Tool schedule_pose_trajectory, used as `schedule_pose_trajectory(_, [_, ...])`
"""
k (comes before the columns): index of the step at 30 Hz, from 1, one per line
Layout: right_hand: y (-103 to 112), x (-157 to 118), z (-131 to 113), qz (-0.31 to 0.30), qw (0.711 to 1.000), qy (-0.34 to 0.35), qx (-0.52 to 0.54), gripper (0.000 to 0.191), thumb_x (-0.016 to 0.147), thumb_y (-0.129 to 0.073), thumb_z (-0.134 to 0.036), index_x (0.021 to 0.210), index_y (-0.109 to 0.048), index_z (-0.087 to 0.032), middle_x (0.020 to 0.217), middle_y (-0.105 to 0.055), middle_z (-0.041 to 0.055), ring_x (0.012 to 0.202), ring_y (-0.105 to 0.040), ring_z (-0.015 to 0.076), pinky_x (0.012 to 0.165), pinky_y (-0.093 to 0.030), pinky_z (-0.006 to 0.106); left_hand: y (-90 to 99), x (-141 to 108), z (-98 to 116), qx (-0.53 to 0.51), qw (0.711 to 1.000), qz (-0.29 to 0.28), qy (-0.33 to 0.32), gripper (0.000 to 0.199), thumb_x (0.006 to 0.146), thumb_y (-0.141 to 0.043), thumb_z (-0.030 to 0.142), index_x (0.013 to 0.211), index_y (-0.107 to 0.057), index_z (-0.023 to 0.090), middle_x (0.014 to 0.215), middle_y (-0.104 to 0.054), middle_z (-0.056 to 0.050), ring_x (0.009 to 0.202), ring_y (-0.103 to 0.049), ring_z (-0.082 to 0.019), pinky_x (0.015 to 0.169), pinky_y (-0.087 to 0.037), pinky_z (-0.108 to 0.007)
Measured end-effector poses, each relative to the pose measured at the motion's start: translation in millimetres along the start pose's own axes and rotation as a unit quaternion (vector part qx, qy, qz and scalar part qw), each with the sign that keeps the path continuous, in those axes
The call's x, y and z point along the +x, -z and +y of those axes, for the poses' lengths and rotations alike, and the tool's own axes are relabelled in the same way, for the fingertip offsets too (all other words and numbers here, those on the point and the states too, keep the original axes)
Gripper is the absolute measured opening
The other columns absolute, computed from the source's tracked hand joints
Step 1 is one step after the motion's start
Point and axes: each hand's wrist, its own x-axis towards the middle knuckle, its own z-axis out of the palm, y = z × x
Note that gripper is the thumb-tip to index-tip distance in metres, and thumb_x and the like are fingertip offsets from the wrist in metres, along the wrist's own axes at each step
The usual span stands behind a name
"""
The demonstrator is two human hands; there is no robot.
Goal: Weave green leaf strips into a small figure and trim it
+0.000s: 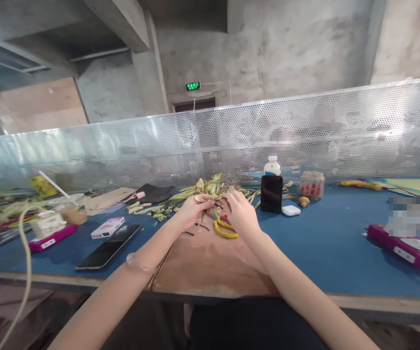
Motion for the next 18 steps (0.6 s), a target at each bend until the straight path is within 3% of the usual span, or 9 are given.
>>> schedule_pose_trajectory(3, [2, 1, -3, 0.042, 0.998, 0.025, -0.024, 0.019, 0.087, -0.042, -0.028, 0.081, -0.056, -0.016, 0.081, -0.057, 0.0078, 0.083, -0.049, 0.0193, 0.075, -0.040, 0.030, 1.4, 1, 0, -0.043, 0.999, 0.019, -0.008, 0.028, 0.057, -0.074, 0.021, 0.081, -0.061, 0.011, 0.070, -0.064, -0.003, 0.068, -0.059, -0.013, 0.060, -0.040, -0.024])
schedule_pose_trajectory(8, [-2, 0, -9, 0.009, 0.990, 0.098, -0.102, 0.022, 0.086, -0.044, -0.034, 0.081, -0.058, -0.017, 0.077, -0.055, 0.0079, 0.079, -0.046, 0.0217, 0.071, -0.036, 0.033, 1.8, 1, -1, -0.058, 0.998, 0.008, -0.028, 0.023, 0.060, -0.072, 0.019, 0.080, -0.063, 0.012, 0.071, -0.064, -0.003, 0.068, -0.058, -0.012, 0.062, -0.040, -0.025])
schedule_pose_trajectory(13, [-4, -2, -15, 0.047, 0.983, 0.103, -0.146, 0.021, 0.085, -0.046, -0.031, 0.090, -0.058, -0.015, 0.088, -0.055, 0.0110, 0.082, -0.043, 0.0236, 0.070, -0.035, 0.035, 0.2, 1, -1, -0.069, 0.997, 0.018, -0.028, 0.021, 0.059, -0.072, 0.017, 0.078, -0.064, 0.012, 0.073, -0.064, -0.003, 0.068, -0.057, -0.011, 0.064, -0.040, -0.024])
schedule_pose_trajectory(18, [-5, -2, -13, 0.018, 0.980, 0.095, -0.174, 0.020, 0.086, -0.044, -0.029, 0.089, -0.060, -0.017, 0.086, -0.055, 0.0097, 0.083, -0.042, 0.0243, 0.071, -0.033, 0.036, -0.4, 0, -3, -0.065, 0.997, 0.017, -0.023, 0.022, 0.059, -0.073, 0.018, 0.078, -0.064, 0.012, 0.071, -0.063, -0.003, 0.065, -0.057, -0.011, 0.062, -0.040, -0.024])
